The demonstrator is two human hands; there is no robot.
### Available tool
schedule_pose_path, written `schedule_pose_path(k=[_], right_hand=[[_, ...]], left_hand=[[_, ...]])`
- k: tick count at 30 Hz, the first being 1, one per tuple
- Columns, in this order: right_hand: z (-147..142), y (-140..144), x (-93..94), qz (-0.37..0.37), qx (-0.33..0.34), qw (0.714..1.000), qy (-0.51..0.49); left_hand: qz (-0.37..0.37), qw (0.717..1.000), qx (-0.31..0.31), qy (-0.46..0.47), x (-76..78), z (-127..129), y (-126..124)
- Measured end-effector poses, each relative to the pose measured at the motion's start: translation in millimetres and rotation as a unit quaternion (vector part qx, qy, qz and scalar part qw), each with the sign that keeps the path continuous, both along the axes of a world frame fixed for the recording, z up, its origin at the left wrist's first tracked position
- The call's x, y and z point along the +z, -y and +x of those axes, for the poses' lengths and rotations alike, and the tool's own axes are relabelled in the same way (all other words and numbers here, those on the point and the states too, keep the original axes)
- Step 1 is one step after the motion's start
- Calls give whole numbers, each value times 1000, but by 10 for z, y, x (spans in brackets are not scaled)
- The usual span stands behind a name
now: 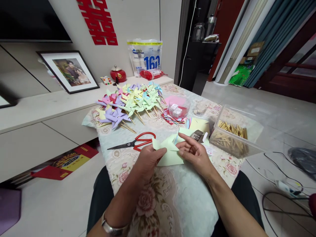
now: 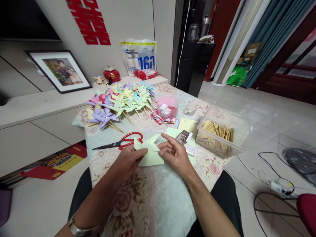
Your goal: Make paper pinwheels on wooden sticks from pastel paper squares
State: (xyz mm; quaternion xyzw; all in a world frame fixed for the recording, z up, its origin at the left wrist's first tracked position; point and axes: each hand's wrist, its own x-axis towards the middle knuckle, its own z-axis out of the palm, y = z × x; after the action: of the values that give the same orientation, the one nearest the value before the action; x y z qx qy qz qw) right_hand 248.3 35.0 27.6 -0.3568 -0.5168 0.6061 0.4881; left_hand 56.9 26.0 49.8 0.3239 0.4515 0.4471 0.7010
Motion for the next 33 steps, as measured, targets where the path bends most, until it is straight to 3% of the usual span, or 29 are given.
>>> schedule_pose_path(k=[6, 11, 18, 26, 33], right_hand=[[-6, 1, -15, 110, -27, 993, 43], [16, 21, 48, 233, -21, 963, 134], [-4, 54, 63, 163, 19, 977, 133], [-11, 37, 69, 265, 6, 944, 194], [2, 49, 97, 314, -4, 916, 250]], left_hand=[[11, 999, -28, 17, 50, -130, -27], [-7, 1000, -24, 4, 53, -162, -26], [25, 999, -35, 8, -1, -153, -39], [-3, 998, -48, 37, 30, -122, -23], [14, 998, -51, 17, -65, -121, -25]])
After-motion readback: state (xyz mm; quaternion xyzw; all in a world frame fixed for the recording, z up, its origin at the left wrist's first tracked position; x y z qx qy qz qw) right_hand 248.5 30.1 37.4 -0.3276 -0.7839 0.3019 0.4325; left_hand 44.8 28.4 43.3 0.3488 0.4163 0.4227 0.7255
